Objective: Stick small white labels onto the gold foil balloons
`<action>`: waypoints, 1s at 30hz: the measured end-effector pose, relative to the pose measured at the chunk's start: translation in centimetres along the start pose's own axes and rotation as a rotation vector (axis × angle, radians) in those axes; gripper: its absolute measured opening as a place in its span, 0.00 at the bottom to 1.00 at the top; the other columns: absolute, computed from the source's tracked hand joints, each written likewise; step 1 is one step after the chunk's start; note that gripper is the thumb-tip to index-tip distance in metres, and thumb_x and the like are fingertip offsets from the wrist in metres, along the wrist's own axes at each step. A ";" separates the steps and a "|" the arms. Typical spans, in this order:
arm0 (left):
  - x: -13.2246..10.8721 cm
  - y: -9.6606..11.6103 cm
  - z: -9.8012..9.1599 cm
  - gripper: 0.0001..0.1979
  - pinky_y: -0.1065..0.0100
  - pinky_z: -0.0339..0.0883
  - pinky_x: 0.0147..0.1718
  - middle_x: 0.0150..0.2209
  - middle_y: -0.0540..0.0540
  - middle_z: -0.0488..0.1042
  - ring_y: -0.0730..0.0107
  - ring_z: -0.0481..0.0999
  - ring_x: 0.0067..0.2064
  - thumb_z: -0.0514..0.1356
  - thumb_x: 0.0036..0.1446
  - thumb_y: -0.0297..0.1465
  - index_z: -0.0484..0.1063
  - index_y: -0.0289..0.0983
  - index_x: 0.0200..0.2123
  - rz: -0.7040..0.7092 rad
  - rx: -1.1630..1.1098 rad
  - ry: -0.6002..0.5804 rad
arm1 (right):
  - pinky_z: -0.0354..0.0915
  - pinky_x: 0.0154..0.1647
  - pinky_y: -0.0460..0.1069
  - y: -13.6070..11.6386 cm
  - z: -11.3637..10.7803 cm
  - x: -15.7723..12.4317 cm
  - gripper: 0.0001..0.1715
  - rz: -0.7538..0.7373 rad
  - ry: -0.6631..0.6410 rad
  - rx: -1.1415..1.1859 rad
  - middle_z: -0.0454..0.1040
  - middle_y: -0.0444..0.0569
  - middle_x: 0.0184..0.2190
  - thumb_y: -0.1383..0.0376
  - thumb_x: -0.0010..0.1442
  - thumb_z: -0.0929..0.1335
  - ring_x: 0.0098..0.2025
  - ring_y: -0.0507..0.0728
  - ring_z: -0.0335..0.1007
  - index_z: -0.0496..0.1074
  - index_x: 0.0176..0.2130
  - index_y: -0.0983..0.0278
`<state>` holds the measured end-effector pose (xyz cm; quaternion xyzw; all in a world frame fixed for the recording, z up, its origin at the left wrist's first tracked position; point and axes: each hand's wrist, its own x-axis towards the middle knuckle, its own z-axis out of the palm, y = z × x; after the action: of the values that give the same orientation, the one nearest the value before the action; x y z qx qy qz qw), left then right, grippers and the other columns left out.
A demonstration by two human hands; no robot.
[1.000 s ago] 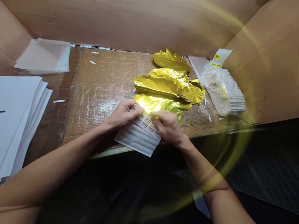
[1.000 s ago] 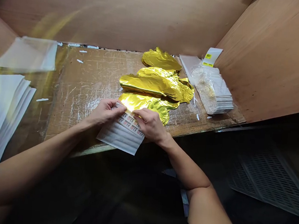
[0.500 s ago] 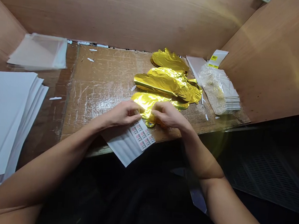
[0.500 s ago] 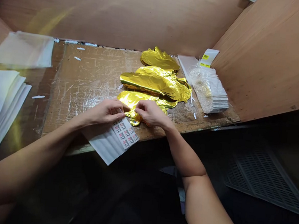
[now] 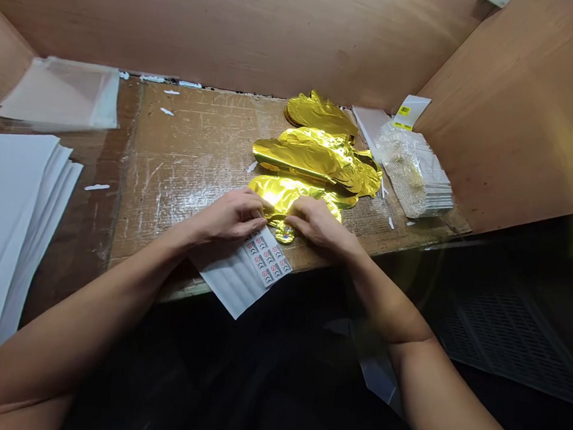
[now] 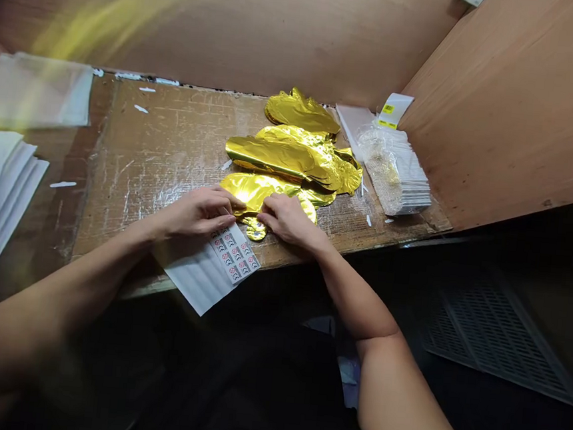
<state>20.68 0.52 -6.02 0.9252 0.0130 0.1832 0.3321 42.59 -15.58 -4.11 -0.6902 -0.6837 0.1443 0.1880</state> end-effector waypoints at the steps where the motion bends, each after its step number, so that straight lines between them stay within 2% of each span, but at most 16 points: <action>1: 0.0 0.3 0.0 0.12 0.55 0.71 0.53 0.49 0.40 0.85 0.57 0.79 0.48 0.61 0.68 0.36 0.77 0.38 0.33 0.027 -0.013 0.035 | 0.56 0.42 0.49 0.2 0.1 0.2 0.12 0.029 -0.014 0.081 0.74 0.46 0.34 0.61 0.69 0.70 0.38 0.54 0.65 0.73 0.33 0.64; 3: 0.1 0.9 0.3 0.11 0.54 0.70 0.55 0.53 0.40 0.84 0.56 0.76 0.51 0.61 0.68 0.35 0.76 0.38 0.31 0.079 -0.042 0.072 | 0.55 0.37 0.48 0.6 -0.1 0.5 0.15 0.085 -0.030 0.224 0.70 0.43 0.29 0.61 0.69 0.68 0.33 0.52 0.62 0.72 0.31 0.64; 6: 0.1 1.6 1.2 0.11 0.55 0.72 0.51 0.56 0.39 0.83 0.57 0.74 0.50 0.60 0.69 0.34 0.77 0.38 0.34 0.115 -0.058 -0.036 | 0.55 0.34 0.47 0.8 -1.3 1.1 0.16 0.092 -0.051 0.354 0.67 0.41 0.25 0.59 0.67 0.68 0.30 0.51 0.60 0.74 0.29 0.65; 8: 0.1 1.7 1.9 0.11 0.55 0.72 0.48 0.54 0.40 0.84 0.57 0.73 0.48 0.59 0.70 0.34 0.79 0.38 0.37 0.092 -0.026 -0.122 | 0.56 0.33 0.47 1.3 -2.8 2.1 0.16 0.060 -0.076 0.379 0.68 0.41 0.24 0.60 0.65 0.68 0.29 0.50 0.60 0.75 0.28 0.65; 11: 0.0 1.4 2.3 0.12 0.56 0.72 0.47 0.47 0.40 0.84 0.56 0.74 0.48 0.59 0.69 0.35 0.82 0.40 0.47 0.035 0.012 -0.153 | 0.59 0.33 0.48 3.5 -6.6 4.2 0.15 0.103 -0.077 0.286 0.73 0.43 0.25 0.61 0.64 0.71 0.28 0.50 0.63 0.77 0.28 0.66; 12: -0.1 1.2 2.3 0.13 0.57 0.72 0.47 0.45 0.40 0.84 0.56 0.74 0.48 0.59 0.69 0.35 0.82 0.40 0.50 0.023 0.003 -0.145 | 0.61 0.34 0.48 4.6 -8.1 4.9 0.14 0.185 0.003 0.189 0.74 0.45 0.25 0.62 0.63 0.73 0.29 0.51 0.65 0.77 0.28 0.66; 14: -0.1 1.0 2.0 0.16 0.59 0.73 0.45 0.39 0.41 0.82 0.56 0.77 0.47 0.61 0.67 0.37 0.82 0.38 0.53 -0.010 -0.043 -0.096 | 0.63 0.37 0.50 6.5 -11.1 5.8 0.12 0.396 0.262 -0.045 0.76 0.51 0.29 0.65 0.63 0.74 0.34 0.54 0.69 0.77 0.30 0.69; 16: -0.1 0.9 1.6 0.15 0.62 0.72 0.41 0.36 0.42 0.82 0.60 0.78 0.41 0.62 0.66 0.38 0.83 0.36 0.47 -0.084 -0.120 0.011 | 0.64 0.42 0.53 7.3 -12.8 5.7 0.09 0.535 0.535 -0.232 0.77 0.60 0.37 0.68 0.67 0.71 0.42 0.58 0.71 0.78 0.35 0.73; 17: -0.1 0.9 1.4 0.14 0.64 0.71 0.38 0.34 0.43 0.81 0.63 0.78 0.38 0.62 0.66 0.39 0.83 0.36 0.43 -0.137 -0.164 0.083 | 0.64 0.44 0.54 7.1 -13.0 5.2 0.10 0.527 0.616 -0.259 0.77 0.62 0.40 0.69 0.69 0.69 0.45 0.59 0.71 0.78 0.39 0.74; 19: -0.1 1.0 1.0 0.15 0.68 0.67 0.32 0.30 0.46 0.79 0.68 0.75 0.31 0.64 0.65 0.41 0.81 0.35 0.35 -0.236 -0.254 0.235 | 0.64 0.42 0.52 5.2 -11.5 3.3 0.13 0.390 0.602 -0.156 0.78 0.58 0.40 0.66 0.74 0.65 0.41 0.56 0.71 0.78 0.43 0.71; 20: -0.1 1.0 0.9 0.15 0.69 0.65 0.29 0.28 0.47 0.78 0.69 0.73 0.29 0.64 0.64 0.41 0.79 0.35 0.33 -0.274 -0.297 0.294 | 0.65 0.39 0.51 3.8 -10.0 2.2 0.15 0.275 0.506 -0.025 0.78 0.53 0.36 0.63 0.75 0.65 0.36 0.54 0.70 0.79 0.43 0.68; 22: 0.0 1.3 0.7 0.16 0.70 0.62 0.26 0.25 0.49 0.75 0.71 0.70 0.27 0.66 0.63 0.42 0.77 0.35 0.31 -0.321 -0.371 0.357 | 0.67 0.35 0.49 0.9 -6.2 0.0 0.14 0.094 0.160 0.296 0.79 0.49 0.33 0.58 0.73 0.68 0.33 0.54 0.72 0.79 0.43 0.66; 23: 0.1 1.5 0.6 0.16 0.71 0.62 0.26 0.25 0.50 0.74 0.72 0.69 0.26 0.66 0.62 0.42 0.77 0.35 0.31 -0.337 -0.399 0.368 | 0.68 0.36 0.49 -0.4 -4.3 -1.0 0.13 0.041 0.089 0.387 0.80 0.49 0.33 0.58 0.72 0.69 0.34 0.54 0.73 0.79 0.43 0.66; 24: 0.1 1.7 0.5 0.16 0.71 0.62 0.25 0.25 0.50 0.74 0.72 0.69 0.26 0.67 0.61 0.42 0.77 0.35 0.31 -0.354 -0.422 0.372 | 0.69 0.37 0.49 -1.4 -2.5 -1.7 0.12 0.006 0.077 0.434 0.81 0.48 0.34 0.59 0.71 0.70 0.34 0.54 0.74 0.80 0.43 0.65; 26: 0.3 2.1 0.4 0.16 0.72 0.62 0.25 0.25 0.50 0.74 0.73 0.69 0.26 0.68 0.60 0.42 0.77 0.34 0.30 -0.390 -0.455 0.383 | 0.71 0.41 0.50 -2.6 0.2 -2.7 0.08 -0.047 0.188 0.422 0.82 0.48 0.36 0.63 0.71 0.70 0.36 0.55 0.76 0.80 0.43 0.64; 30: 0.5 2.7 0.3 0.18 0.72 0.62 0.23 0.24 0.50 0.73 0.73 0.68 0.25 0.69 0.57 0.44 0.76 0.34 0.28 -0.471 -0.512 0.394 | 0.74 0.45 0.52 -1.8 2.5 -3.3 0.10 -0.236 0.440 0.208 0.82 0.53 0.40 0.67 0.72 0.68 0.41 0.57 0.79 0.81 0.46 0.62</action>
<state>20.96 -1.70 -4.36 0.7314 0.2421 0.2731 0.5761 39.77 -18.71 -5.66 -0.5975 -0.6836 0.0372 0.4174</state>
